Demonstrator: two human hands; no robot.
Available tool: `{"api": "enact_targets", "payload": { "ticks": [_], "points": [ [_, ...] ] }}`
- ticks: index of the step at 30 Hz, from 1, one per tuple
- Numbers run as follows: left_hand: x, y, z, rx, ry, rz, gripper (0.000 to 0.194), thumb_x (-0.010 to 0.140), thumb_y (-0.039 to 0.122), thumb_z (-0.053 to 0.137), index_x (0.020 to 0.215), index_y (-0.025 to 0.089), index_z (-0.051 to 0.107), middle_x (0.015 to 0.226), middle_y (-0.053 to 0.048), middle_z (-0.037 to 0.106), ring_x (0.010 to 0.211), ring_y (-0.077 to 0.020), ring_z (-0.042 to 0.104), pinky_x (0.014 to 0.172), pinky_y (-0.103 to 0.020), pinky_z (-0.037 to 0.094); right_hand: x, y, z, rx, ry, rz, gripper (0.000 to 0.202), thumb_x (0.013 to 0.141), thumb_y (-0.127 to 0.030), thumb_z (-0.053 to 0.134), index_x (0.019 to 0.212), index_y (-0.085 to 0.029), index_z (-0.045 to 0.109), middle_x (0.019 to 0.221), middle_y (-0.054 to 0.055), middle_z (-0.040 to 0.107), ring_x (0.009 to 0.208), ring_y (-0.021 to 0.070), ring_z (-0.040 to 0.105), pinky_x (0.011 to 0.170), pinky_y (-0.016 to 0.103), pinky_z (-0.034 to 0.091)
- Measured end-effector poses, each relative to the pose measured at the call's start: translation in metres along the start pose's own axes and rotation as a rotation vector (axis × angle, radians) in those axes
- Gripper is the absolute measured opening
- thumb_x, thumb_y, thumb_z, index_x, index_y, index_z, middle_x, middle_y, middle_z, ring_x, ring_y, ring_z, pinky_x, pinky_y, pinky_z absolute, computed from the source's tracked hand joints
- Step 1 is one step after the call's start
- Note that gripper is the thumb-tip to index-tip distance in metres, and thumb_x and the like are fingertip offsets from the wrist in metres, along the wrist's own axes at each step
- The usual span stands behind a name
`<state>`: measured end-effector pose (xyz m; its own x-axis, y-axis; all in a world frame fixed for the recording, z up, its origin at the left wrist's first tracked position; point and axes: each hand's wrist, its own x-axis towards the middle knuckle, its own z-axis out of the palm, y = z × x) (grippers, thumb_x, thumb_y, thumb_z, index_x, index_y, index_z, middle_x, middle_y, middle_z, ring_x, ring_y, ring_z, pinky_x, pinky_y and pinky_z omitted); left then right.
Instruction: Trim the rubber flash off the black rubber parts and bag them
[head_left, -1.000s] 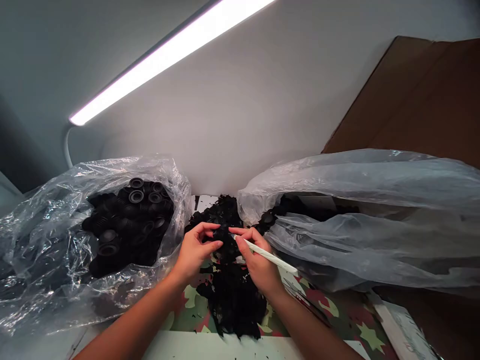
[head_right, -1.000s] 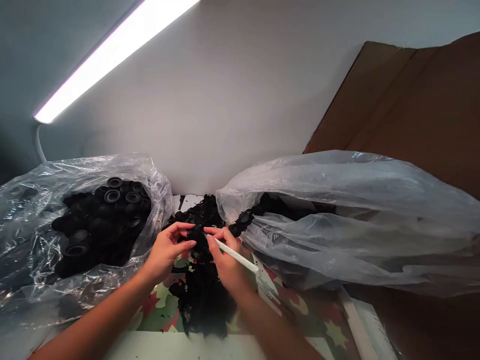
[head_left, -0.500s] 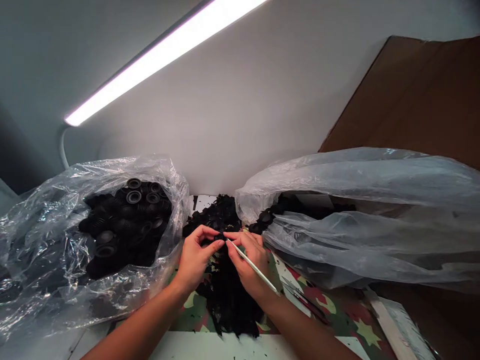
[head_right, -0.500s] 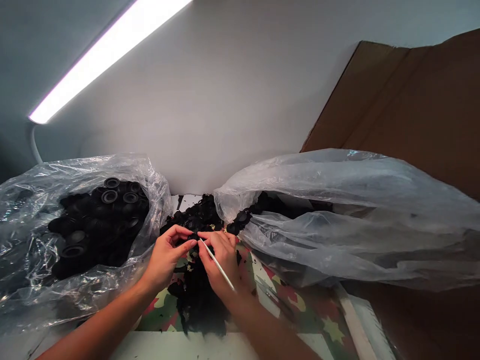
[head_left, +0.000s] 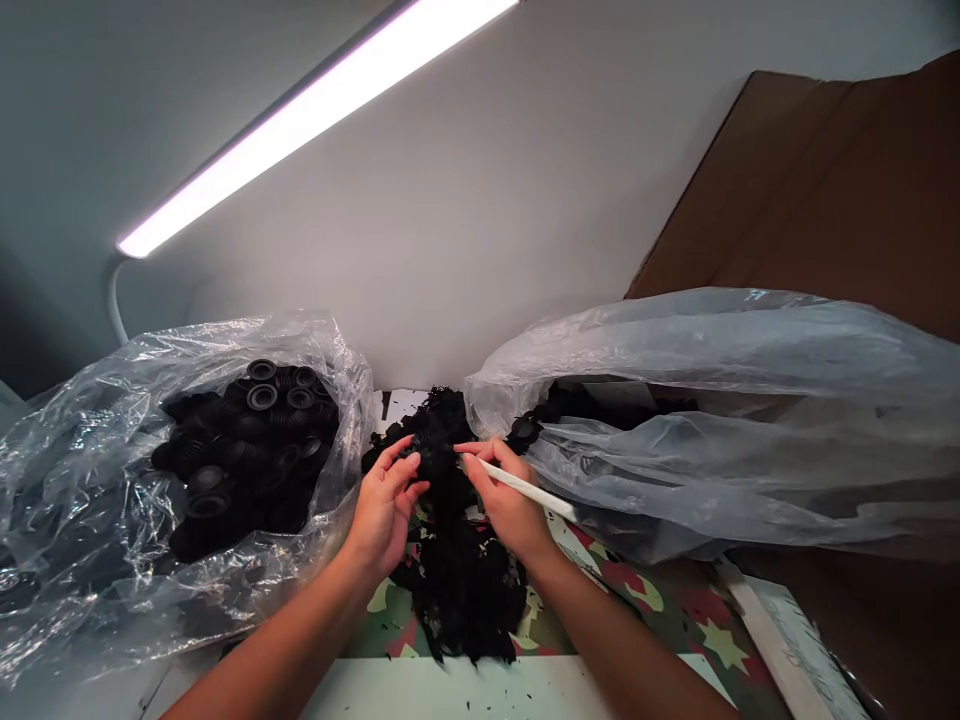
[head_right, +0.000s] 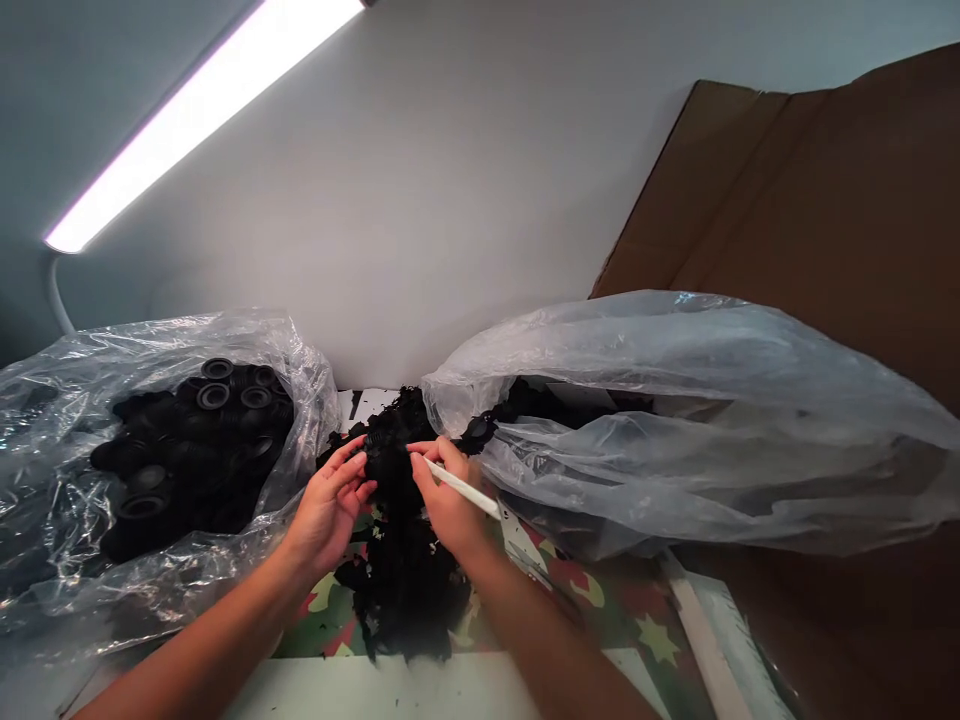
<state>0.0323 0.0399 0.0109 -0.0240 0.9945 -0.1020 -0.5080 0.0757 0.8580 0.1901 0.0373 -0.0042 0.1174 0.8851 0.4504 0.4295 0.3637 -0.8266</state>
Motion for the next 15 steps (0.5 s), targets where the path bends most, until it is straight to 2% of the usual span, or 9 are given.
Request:
{"api": "enact_targets", "payload": {
  "ticks": [3, 5, 9, 12, 15],
  "points": [
    [-0.001, -0.001, 0.0, 0.092, -0.035, -0.006, 0.04, 0.06, 0.045, 0.089, 0.077, 0.017, 0.066, 0.065, 0.004, 0.061, 0.055, -0.0077, 0.056, 0.05, -0.017, 0.045, -0.002, -0.009, 0.001, 0.357, -0.095, 0.116, 0.03, 0.092, -0.043, 0.056, 0.069, -0.025, 0.048, 0.105, 0.006, 0.079, 0.092, 0.0237, 0.071, 0.084, 0.039, 0.052],
    [-0.002, -0.002, 0.0, 0.142, -0.054, -0.007, 0.044, 0.059, 0.05, 0.089, 0.067, 0.017, 0.061, 0.062, 0.004, 0.058, 0.053, -0.0078, 0.055, 0.048, -0.017, 0.043, -0.003, -0.014, 0.0, 0.431, -0.12, 0.125, 0.03, 0.091, -0.044, 0.058, 0.069, -0.025, 0.05, 0.107, 0.006, 0.079, 0.093, 0.0238, 0.071, 0.086, 0.04, 0.052],
    [-0.002, -0.004, -0.003, 0.229, -0.059, 0.01, 0.049, 0.06, 0.056, 0.087, 0.064, 0.017, 0.057, 0.061, 0.005, 0.055, 0.051, -0.0074, 0.05, 0.048, -0.018, 0.042, -0.008, -0.022, -0.004, 0.326, -0.102, 0.033, 0.026, 0.092, -0.042, 0.058, 0.071, -0.025, 0.056, 0.102, 0.004, 0.08, 0.086, 0.022, 0.07, 0.082, 0.037, 0.052],
    [-0.003, -0.004, -0.006, 0.283, -0.05, 0.051, 0.047, 0.06, 0.051, 0.088, 0.065, 0.018, 0.055, 0.058, 0.007, 0.05, 0.05, -0.0072, 0.044, 0.047, -0.018, 0.035, -0.013, -0.03, -0.008, 0.201, -0.089, 0.003, 0.022, 0.094, -0.038, 0.055, 0.077, -0.025, 0.061, 0.101, 0.003, 0.079, 0.085, 0.0213, 0.07, 0.08, 0.036, 0.053],
    [-0.004, -0.005, -0.007, 0.332, -0.06, 0.116, 0.045, 0.062, 0.044, 0.088, 0.063, 0.019, 0.052, 0.058, 0.007, 0.047, 0.054, -0.0086, 0.04, 0.05, -0.019, 0.032, -0.016, -0.034, -0.009, 0.093, -0.056, -0.049, 0.019, 0.094, -0.034, 0.055, 0.079, -0.026, 0.061, 0.107, 0.003, 0.078, 0.092, 0.0229, 0.07, 0.083, 0.038, 0.053]
  ]
}}
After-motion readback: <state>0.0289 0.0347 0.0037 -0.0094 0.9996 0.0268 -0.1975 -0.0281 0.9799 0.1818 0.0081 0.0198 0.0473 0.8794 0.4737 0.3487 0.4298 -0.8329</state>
